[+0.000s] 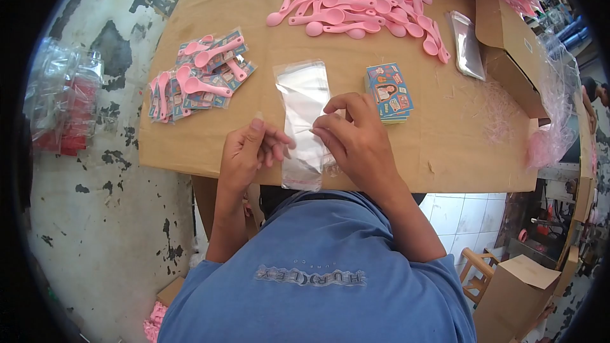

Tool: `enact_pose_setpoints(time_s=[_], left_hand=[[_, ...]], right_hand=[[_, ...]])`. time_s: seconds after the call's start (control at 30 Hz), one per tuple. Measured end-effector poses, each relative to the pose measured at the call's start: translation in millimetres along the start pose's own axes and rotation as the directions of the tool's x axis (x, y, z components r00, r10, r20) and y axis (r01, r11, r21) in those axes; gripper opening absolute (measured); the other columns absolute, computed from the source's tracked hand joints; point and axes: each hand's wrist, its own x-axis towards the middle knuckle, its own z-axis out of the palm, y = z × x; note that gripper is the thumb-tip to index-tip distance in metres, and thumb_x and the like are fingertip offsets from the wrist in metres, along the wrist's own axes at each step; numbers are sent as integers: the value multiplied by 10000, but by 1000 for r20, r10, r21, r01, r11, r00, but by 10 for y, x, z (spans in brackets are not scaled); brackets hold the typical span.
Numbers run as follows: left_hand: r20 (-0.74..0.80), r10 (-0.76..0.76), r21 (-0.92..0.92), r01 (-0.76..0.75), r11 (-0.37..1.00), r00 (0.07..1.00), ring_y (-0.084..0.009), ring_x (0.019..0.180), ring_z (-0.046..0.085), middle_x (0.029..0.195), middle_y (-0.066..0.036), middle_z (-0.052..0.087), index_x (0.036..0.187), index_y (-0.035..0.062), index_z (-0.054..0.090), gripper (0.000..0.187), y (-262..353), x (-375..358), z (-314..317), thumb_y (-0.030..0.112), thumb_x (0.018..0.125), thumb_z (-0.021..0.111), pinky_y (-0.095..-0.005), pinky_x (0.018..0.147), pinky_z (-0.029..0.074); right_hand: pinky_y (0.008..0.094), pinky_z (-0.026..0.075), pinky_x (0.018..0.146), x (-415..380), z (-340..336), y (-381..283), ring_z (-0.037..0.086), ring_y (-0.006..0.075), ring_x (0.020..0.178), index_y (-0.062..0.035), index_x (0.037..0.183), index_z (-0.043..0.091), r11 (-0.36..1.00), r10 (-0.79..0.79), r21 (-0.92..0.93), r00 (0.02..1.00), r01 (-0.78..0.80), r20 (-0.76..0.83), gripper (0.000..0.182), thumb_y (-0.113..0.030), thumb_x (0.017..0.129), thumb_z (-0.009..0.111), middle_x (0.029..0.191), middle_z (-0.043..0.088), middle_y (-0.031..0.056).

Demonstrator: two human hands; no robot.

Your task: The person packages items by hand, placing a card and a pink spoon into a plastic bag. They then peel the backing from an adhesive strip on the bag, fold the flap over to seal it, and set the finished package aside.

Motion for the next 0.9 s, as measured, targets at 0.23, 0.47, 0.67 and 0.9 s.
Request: enact_pose_setpoints(time_s=[0.23, 0.47, 0.67, 0.9], left_hand=[[187, -52, -283, 105, 953, 981, -139, 919, 705, 1095, -113, 747, 1202, -26, 698, 346, 74, -2, 247, 280, 1088, 584, -283, 819, 541], [92, -91, -547, 127, 828, 992, -234, 1011, 747, 1122, -203, 746, 1259, -27, 646, 284, 172, 34, 430, 121, 1019, 674, -301, 841, 606], [-30, -76, -548, 47, 835, 997, -264, 1020, 756, 1110, -190, 751, 1235, -11, 648, 273, 67, 106, 483, 108, 996, 705, -316, 829, 644], [-149, -78, -571, -21, 821, 986, -259, 1072, 743, 1135, -147, 755, 1230, 18, 656, 255, 121, 189, 591, 150, 1015, 693, -329, 904, 610]], right_hand=[[366, 521, 775, -57, -313, -252, 601, 256, 966, -97, 964, 736, 967, -150, 238, 960, 93, 235, 162, -94, 821, 812, 1055, 627, 57], [376, 508, 783, -7, -666, 339, 608, 260, 870, -36, 967, 688, 918, 319, -156, 913, -364, -254, 260, -221, 867, 841, 941, 622, 99], [321, 474, 652, -107, -646, 880, 582, 137, 723, -7, 934, 651, 776, 611, 241, 790, -582, -59, 358, -311, 896, 835, 826, 654, 49], [280, 454, 625, -79, -677, 976, 564, 88, 711, 30, 1009, 684, 840, 542, 135, 799, -525, -260, 229, -176, 953, 769, 801, 648, 21]])
